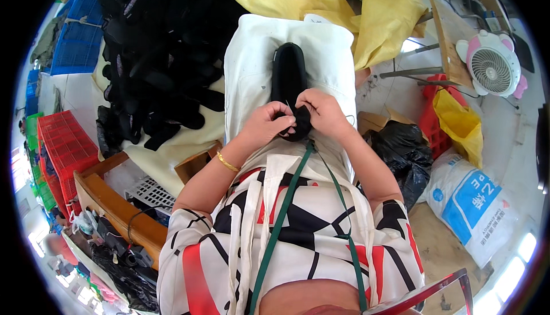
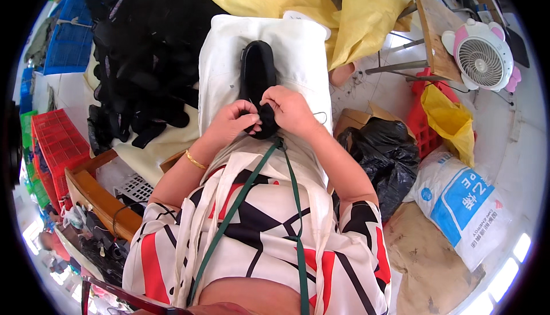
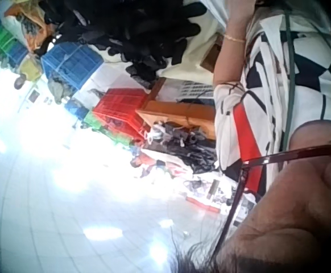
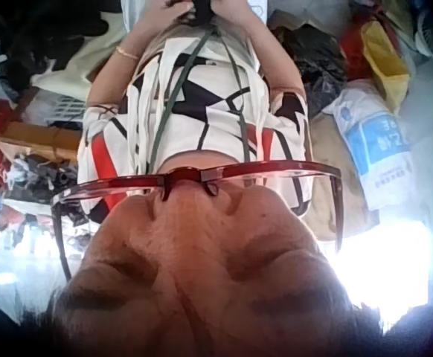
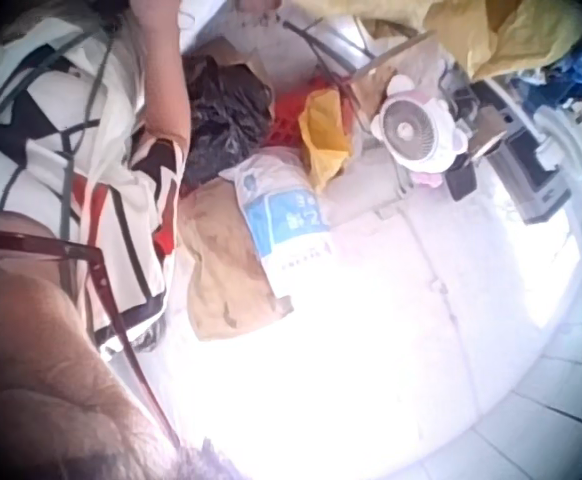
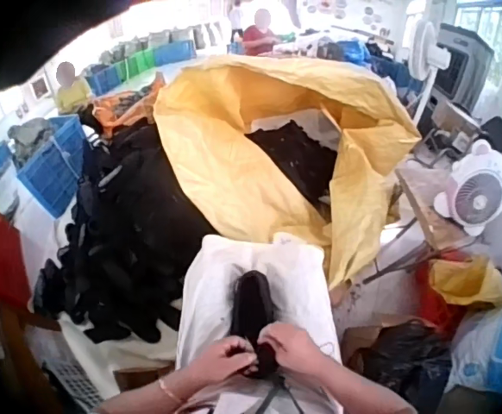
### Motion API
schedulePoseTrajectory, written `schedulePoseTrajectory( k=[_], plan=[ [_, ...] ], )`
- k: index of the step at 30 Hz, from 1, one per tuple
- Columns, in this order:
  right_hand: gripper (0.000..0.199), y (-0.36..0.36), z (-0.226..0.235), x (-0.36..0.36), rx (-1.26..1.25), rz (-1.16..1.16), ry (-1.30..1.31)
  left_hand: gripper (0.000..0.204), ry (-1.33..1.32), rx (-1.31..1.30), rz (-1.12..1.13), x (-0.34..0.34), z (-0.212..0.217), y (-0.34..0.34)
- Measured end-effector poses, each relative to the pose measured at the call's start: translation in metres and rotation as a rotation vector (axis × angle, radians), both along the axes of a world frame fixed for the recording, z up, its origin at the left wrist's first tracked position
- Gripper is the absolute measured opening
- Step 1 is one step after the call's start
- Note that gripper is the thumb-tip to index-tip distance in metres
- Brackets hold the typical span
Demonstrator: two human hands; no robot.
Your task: The person sits on the floor in a workshop and sews black gloves using a needle and thread. They repeatedly pull the thread through the glove fabric, adjust the glove's position on their lap, and occasionally reach into a large yellow sack to retrieve more gloves.
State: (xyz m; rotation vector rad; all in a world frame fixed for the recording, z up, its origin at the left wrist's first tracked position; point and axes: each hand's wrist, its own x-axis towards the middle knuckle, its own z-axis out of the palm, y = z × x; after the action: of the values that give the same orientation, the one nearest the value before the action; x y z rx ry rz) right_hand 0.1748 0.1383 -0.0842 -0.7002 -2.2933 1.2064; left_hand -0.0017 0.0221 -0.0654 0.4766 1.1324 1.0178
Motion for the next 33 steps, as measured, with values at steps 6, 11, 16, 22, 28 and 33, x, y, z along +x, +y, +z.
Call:
schedulePoseTrajectory(
  k=[6, 11, 16, 22, 28, 33],
  plan=[
    [0.007, -0.04, 0.0, -0.005, -1.123, -0.17, -0.035, 0.011, 0.41, 0.076, -0.252, -0.022, 0.02, -0.003],
    [0.009, -0.037, 0.019, 0.004, -0.546, -0.242, 0.2, 0.013, 0.488, 0.101, -0.189, -0.01, 0.022, -0.009],
    [0.009, -0.047, 0.037, -0.001, 0.167, -0.129, 0.043, 0.016, 0.685, 0.26, -0.215, -0.001, 0.024, -0.011],
    [0.007, -0.036, 0.077, 0.005, 0.2, -0.361, 0.221, 0.015, 0.783, 0.279, -0.305, -0.003, 0.021, -0.021],
    [0.023, -0.036, 0.074, 0.056, -1.212, -0.316, 0.538, 0.019, 1.048, 0.695, -0.306, -0.008, 0.013, -0.032],
    [0.018, 0.001, 0.077, 0.142, -1.137, -0.624, 1.04, 0.024, 1.039, 0.749, -0.244, -0.01, 0.011, -0.036]
  ],
)
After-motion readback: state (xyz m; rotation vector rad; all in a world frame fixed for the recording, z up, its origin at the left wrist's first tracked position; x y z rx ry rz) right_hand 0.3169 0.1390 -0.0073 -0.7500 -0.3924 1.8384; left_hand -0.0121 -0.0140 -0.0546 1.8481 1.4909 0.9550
